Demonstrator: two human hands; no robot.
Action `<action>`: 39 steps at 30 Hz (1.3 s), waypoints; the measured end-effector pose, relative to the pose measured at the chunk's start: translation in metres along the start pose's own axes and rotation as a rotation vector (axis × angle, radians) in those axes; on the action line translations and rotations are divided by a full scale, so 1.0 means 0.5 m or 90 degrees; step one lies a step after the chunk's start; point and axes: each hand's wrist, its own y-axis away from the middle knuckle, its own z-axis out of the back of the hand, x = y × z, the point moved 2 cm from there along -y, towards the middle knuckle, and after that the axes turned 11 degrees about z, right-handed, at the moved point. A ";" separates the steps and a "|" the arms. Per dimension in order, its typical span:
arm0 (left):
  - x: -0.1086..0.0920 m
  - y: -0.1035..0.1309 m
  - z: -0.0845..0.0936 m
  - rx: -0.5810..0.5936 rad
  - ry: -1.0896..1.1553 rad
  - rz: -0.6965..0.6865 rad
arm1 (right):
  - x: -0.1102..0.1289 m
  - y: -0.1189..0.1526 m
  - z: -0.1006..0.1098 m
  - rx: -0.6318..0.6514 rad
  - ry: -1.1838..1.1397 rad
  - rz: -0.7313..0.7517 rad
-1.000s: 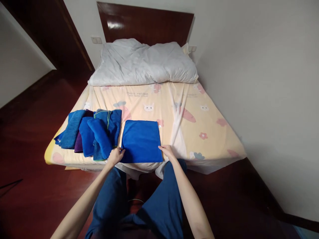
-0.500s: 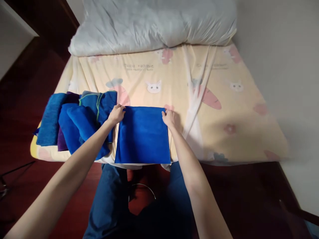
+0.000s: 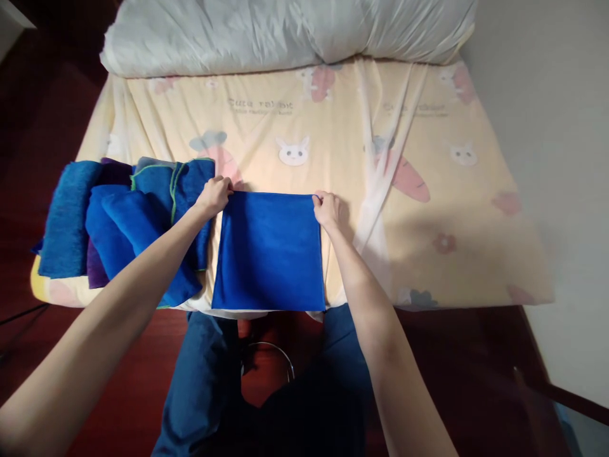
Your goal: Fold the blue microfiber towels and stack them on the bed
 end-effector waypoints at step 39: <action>-0.116 0.085 -0.139 -0.049 0.099 -0.131 | 0.089 0.041 -0.098 0.130 0.078 0.323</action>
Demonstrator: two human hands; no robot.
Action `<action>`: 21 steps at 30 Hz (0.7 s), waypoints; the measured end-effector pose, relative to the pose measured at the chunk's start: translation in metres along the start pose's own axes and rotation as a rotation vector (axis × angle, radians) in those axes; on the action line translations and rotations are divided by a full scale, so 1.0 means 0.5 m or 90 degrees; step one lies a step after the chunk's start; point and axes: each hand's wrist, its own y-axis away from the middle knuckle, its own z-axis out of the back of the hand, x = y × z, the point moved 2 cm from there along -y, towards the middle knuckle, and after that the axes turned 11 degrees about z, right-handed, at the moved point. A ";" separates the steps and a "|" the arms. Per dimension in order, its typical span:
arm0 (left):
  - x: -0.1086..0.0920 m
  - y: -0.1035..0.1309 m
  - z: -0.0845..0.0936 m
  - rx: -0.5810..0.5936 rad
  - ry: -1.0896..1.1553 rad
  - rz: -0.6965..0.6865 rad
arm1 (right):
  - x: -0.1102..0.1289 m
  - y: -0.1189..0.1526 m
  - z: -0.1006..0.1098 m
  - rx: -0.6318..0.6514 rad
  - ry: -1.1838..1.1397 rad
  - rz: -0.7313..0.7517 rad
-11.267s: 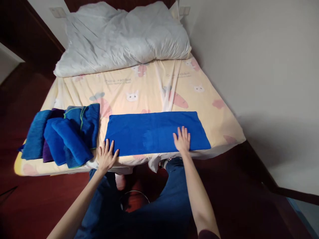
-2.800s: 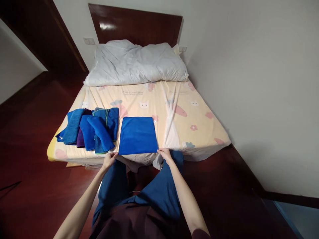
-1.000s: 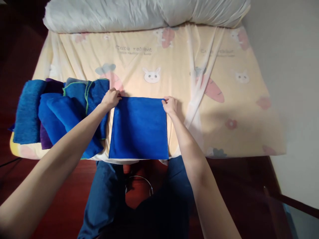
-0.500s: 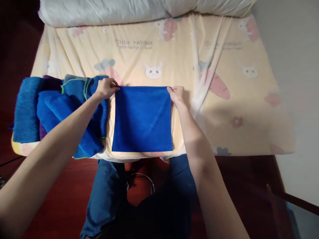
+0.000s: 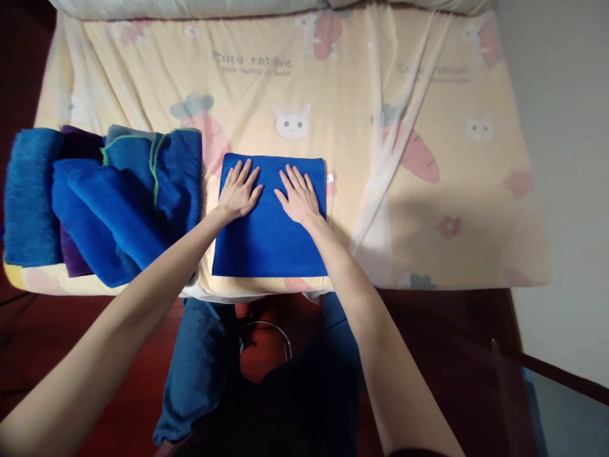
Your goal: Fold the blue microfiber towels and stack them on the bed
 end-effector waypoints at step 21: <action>-0.065 0.406 0.047 -0.024 -0.039 0.050 | 0.146 0.303 0.038 -0.064 0.009 -0.038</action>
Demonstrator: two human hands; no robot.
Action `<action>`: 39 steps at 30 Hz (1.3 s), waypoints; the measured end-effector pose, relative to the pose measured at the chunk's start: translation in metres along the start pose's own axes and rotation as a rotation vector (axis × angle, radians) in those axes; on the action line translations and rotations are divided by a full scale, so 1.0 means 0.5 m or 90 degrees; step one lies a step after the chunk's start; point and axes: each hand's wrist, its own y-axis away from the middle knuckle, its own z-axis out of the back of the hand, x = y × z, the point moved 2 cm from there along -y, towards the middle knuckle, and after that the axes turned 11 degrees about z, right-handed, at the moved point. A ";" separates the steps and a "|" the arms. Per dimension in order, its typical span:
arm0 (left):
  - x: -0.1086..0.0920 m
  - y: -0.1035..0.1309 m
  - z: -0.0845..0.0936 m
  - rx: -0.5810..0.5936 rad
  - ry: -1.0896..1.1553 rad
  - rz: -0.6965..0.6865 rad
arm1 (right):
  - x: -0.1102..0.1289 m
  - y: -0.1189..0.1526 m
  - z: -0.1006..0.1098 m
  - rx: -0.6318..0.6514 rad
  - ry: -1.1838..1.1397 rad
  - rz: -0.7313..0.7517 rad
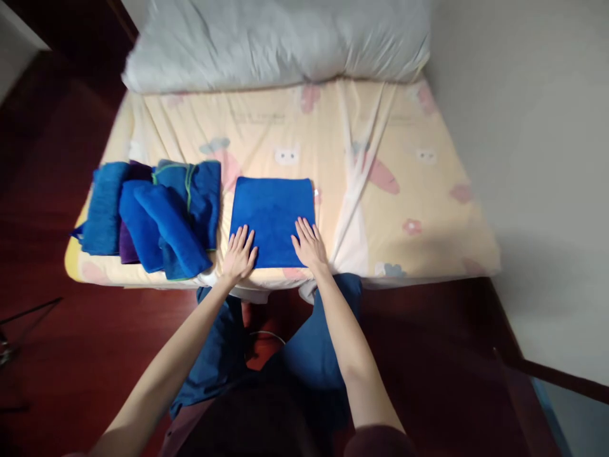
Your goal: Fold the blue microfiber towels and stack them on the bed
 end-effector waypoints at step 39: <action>0.093 0.124 0.084 0.106 0.046 0.020 | 0.037 0.209 0.077 -0.152 -0.063 -0.050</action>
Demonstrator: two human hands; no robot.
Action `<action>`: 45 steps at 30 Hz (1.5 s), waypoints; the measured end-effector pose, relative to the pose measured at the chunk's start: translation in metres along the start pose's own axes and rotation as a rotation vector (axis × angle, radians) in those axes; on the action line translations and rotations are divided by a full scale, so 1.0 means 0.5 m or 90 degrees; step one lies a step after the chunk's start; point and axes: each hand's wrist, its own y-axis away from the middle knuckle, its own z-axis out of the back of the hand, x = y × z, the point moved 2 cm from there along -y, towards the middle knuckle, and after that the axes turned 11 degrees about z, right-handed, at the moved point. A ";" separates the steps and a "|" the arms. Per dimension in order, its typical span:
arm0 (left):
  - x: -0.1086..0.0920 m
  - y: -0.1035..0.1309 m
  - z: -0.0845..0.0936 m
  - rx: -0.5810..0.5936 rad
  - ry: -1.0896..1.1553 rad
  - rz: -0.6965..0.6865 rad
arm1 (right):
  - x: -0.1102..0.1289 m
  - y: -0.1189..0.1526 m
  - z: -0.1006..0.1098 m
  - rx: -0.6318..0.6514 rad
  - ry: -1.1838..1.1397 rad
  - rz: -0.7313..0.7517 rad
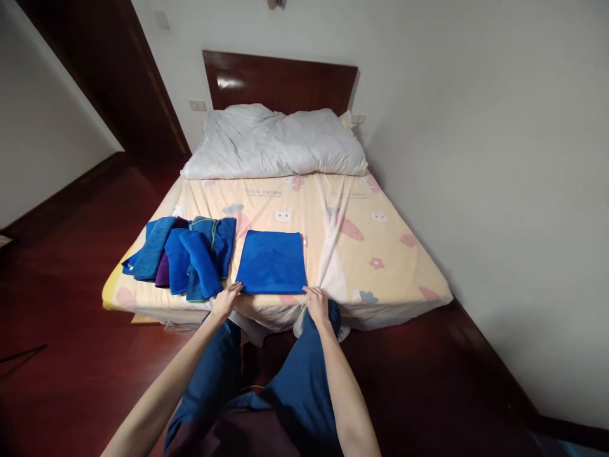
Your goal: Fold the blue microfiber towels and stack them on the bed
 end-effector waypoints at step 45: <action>0.005 -0.030 0.003 -0.091 0.060 0.226 | -0.006 -0.004 0.001 -0.001 -0.059 -0.322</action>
